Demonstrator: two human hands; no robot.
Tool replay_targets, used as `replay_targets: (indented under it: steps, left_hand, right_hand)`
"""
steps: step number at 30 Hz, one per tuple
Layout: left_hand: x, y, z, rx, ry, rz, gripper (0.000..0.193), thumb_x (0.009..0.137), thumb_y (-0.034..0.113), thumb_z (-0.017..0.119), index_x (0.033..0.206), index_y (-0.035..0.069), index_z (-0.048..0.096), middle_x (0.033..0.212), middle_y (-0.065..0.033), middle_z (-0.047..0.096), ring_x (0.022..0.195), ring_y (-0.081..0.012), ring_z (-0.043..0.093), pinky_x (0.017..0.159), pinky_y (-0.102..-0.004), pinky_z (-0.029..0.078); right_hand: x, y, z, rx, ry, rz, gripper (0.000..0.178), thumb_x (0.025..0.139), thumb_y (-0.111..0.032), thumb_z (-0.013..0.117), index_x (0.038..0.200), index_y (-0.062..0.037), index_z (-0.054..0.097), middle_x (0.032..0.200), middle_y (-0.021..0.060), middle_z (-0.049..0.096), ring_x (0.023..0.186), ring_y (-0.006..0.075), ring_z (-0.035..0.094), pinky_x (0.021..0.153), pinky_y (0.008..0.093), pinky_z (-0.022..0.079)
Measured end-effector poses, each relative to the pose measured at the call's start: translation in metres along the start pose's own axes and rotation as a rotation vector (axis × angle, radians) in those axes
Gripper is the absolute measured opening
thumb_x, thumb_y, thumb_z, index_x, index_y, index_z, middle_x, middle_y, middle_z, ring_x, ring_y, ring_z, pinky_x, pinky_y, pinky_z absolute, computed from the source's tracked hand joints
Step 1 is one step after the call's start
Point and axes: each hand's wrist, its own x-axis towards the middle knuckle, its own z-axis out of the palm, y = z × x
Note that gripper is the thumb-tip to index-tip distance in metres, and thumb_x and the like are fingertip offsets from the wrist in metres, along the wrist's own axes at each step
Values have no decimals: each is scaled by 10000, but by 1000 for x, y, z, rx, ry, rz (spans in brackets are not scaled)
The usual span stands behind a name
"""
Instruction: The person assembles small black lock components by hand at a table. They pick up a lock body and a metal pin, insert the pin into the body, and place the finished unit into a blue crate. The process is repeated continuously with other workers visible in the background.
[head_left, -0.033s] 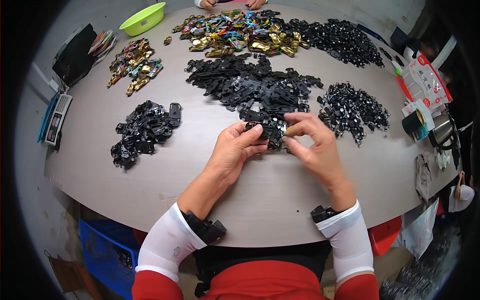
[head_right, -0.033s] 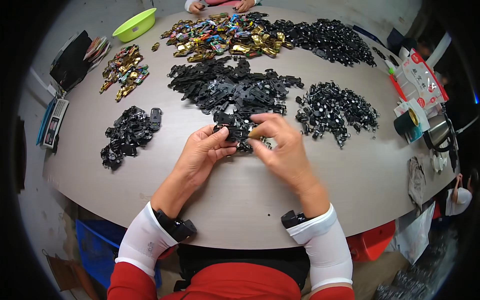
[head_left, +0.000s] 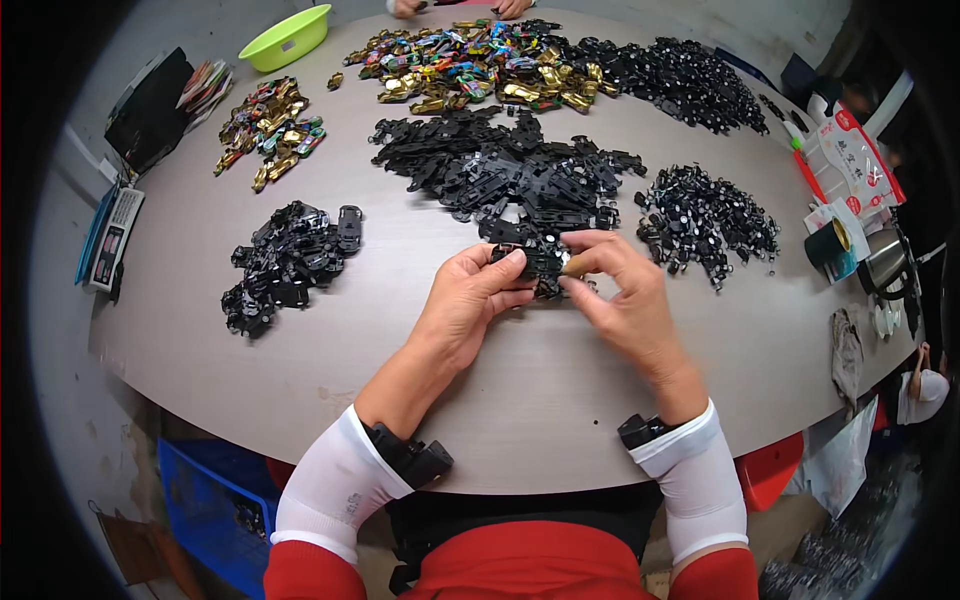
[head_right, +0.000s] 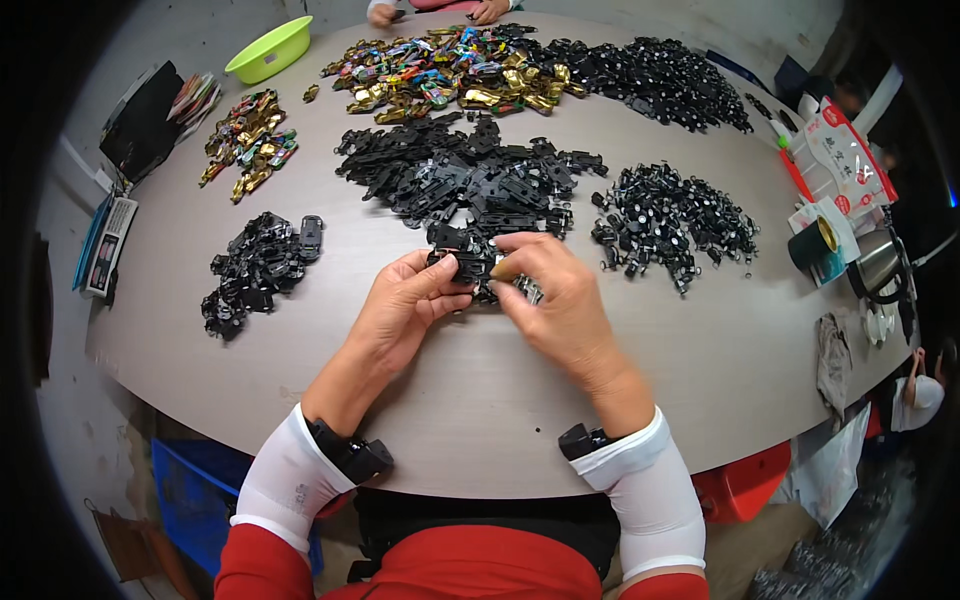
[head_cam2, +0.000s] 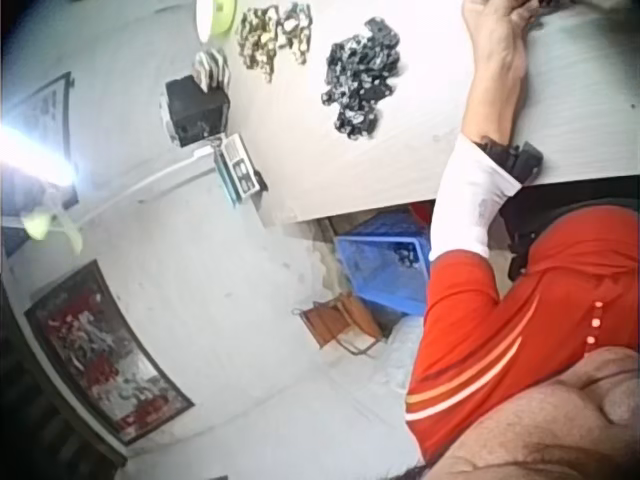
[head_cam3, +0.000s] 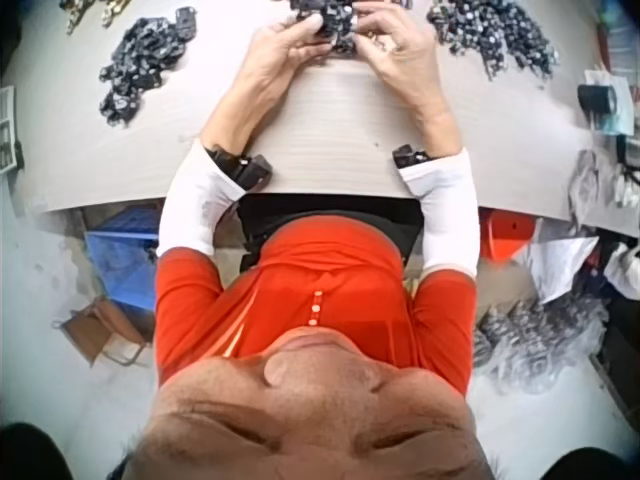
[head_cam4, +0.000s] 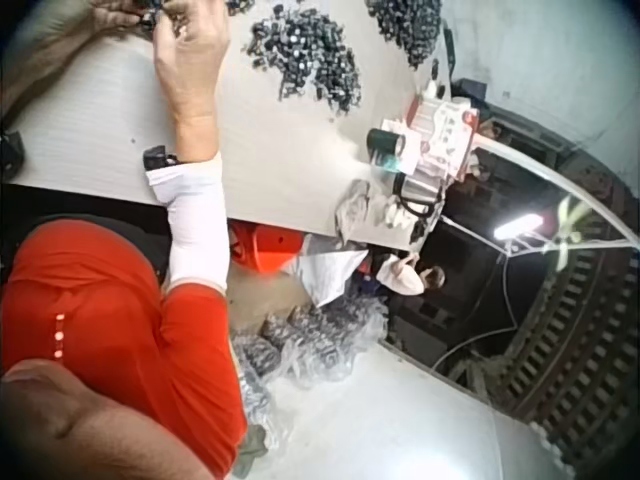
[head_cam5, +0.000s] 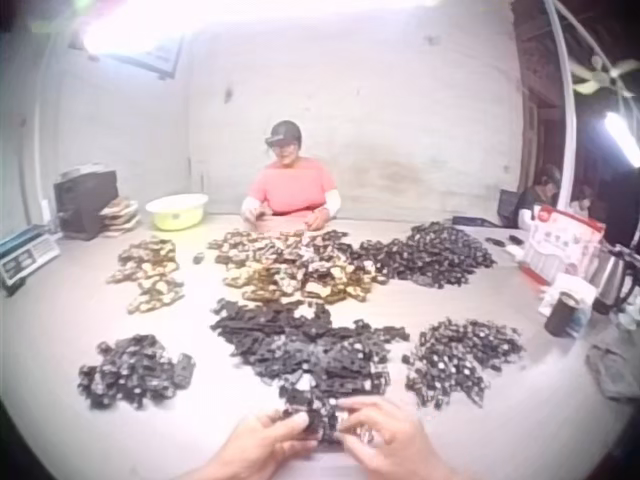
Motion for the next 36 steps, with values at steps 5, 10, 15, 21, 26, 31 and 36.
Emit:
replay_targets:
  steps: [5, 10, 15, 21, 26, 31, 36]
  left_hand:
    - [-2, -4, -2, -16, -13, 7, 181, 939, 139, 660, 1070, 17, 629, 998, -70, 684, 880, -138, 644, 814, -285, 540]
    - [-3, -6, -3, -69, -57, 30, 185, 923, 106, 671, 1073, 6, 631, 1009, -78, 676, 906, -147, 630, 846, -301, 526]
    - [-8, -4, 4, -23, -58, 63, 160, 909, 113, 699, 1017, 15, 634, 935, -57, 676, 832, -127, 630, 798, -280, 517]
    - [-4, -8, -4, -23, -86, 53, 190, 929, 104, 661, 1087, 2, 632, 1036, -85, 675, 931, -144, 633, 854, -313, 528]
    - [-9, -11, 4, -48, -102, 30, 215, 945, 138, 648, 1115, 11, 613, 1038, -77, 673, 919, -145, 638, 849, -312, 530]
    - [-11, 31, -19, 68, 98, 274, 218, 938, 176, 669, 1097, 32, 631, 975, -56, 690, 804, -130, 651, 768, -280, 538]
    - [-24, 75, -91, 552, 396, 472, 331, 953, 192, 641, 1222, 5, 597, 1071, -67, 673, 890, -125, 642, 793, -235, 505]
  right_hand:
    - [2, 0, 7, -126, -86, -112, 198, 757, 24, 703, 938, -1, 626, 995, 138, 661, 963, 290, 655, 808, 366, 533]
    - [0, -4, 7, -65, -89, -37, 283, 756, 29, 711, 1017, -9, 608, 951, 129, 648, 882, 299, 663, 763, 357, 540]
    - [-2, 2, 8, 15, -38, -63, 281, 752, 31, 719, 1008, -15, 613, 929, 125, 653, 851, 309, 670, 747, 358, 544]
    - [-2, -7, 10, -29, -11, -113, 272, 749, 33, 722, 995, -17, 617, 949, 123, 664, 872, 308, 674, 757, 367, 548]
    - [1, -12, 15, 25, -38, -124, 268, 767, 19, 719, 1013, -22, 621, 1003, 131, 670, 918, 301, 671, 812, 364, 546]
    - [21, 29, -26, -57, 175, 108, 182, 814, -40, 701, 992, -5, 686, 938, 127, 676, 788, 234, 668, 743, 303, 539]
    - [34, 72, -42, -412, 19, 103, 176, 841, -46, 658, 1010, -17, 695, 898, 113, 652, 783, 231, 639, 741, 328, 516]
